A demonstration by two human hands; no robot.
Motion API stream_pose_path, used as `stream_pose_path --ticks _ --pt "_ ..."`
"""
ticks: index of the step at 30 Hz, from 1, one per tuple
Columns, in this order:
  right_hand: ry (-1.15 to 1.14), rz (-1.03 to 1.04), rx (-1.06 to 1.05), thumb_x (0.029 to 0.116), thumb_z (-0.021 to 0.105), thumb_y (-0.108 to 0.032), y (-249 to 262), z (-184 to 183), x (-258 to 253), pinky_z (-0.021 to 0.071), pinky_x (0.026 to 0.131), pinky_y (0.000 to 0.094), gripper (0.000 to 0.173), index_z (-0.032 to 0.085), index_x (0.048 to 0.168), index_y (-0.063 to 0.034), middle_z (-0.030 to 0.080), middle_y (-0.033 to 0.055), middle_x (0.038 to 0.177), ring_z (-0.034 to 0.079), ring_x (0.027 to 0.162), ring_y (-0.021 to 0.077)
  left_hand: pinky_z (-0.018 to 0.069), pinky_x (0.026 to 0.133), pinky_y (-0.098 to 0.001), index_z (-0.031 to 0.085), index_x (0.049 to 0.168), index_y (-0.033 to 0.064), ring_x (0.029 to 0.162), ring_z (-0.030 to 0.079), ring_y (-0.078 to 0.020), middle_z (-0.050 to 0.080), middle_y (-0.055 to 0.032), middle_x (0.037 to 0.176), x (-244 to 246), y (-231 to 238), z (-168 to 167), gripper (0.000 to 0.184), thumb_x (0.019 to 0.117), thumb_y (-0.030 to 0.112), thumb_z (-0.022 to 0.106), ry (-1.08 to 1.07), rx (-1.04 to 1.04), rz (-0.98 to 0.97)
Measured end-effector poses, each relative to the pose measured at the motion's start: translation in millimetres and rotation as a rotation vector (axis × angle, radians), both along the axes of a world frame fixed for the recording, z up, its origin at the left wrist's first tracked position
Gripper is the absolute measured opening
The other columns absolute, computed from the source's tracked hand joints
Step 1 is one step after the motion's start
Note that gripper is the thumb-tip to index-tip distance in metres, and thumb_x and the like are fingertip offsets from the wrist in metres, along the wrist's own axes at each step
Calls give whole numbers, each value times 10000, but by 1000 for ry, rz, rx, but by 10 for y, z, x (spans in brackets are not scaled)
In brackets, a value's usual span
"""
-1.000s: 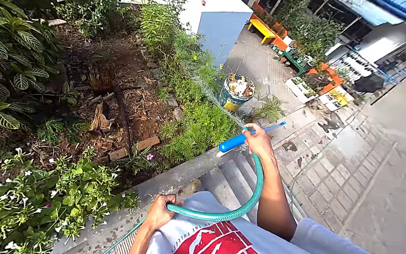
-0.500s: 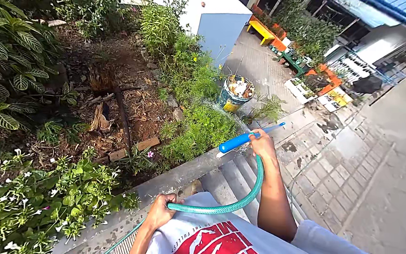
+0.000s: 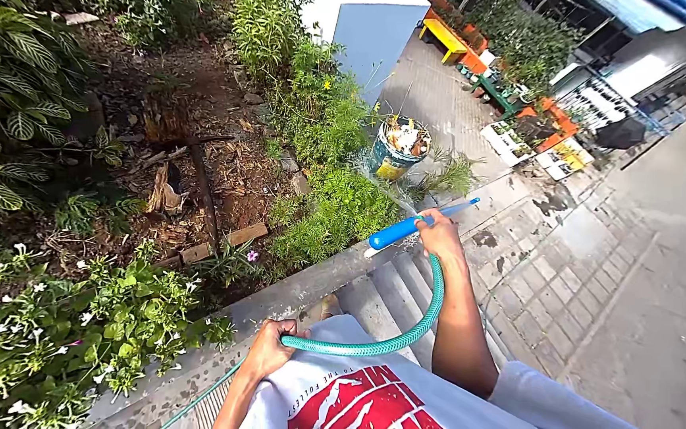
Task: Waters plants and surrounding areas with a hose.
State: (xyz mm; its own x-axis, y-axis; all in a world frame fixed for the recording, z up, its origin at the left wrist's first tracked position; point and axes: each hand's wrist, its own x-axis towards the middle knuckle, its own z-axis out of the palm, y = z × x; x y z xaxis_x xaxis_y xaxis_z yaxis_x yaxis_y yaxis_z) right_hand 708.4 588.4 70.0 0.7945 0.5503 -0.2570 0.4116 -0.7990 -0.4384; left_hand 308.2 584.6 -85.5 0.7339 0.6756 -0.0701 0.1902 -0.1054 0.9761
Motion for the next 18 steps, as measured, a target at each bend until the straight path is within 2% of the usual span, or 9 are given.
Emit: stream_pose_path --ticks 10,12,15,18 --pt "71 40 -83 1088 529 -295 -31 -198 -91 511 539 401 297 584 1345 -156 639 173 850 571 546 229 326 499 -236 467 596 171 507 409 -9 413 98 541 -69 -62 21 416 920 304 691 0 -35 9" --pt "121 34 -53 1093 525 -299 -94 -269 -191 497 511 374 309 575 1363 -157 624 155 818 544 517 205 331 497 -227 472 594 170 507 414 -3 421 97 539 -119 -117 5 411 914 291 701 -16 -60 4" --pt "198 -44 37 1092 529 -314 -226 -514 -353 476 487 338 338 571 1391 -161 610 123 777 514 491 172 324 492 -222 466 597 170 499 405 1 414 100 535 -256 -198 -84 420 918 304 701 -21 -77 -13" --pt "254 -147 142 1089 535 -317 -417 -928 -468 472 468 321 367 561 1423 -167 605 112 763 510 479 159 313 481 -221 466 604 179 488 392 3 402 107 532 -475 -283 -125 422 908 354 700 41 -73 4"
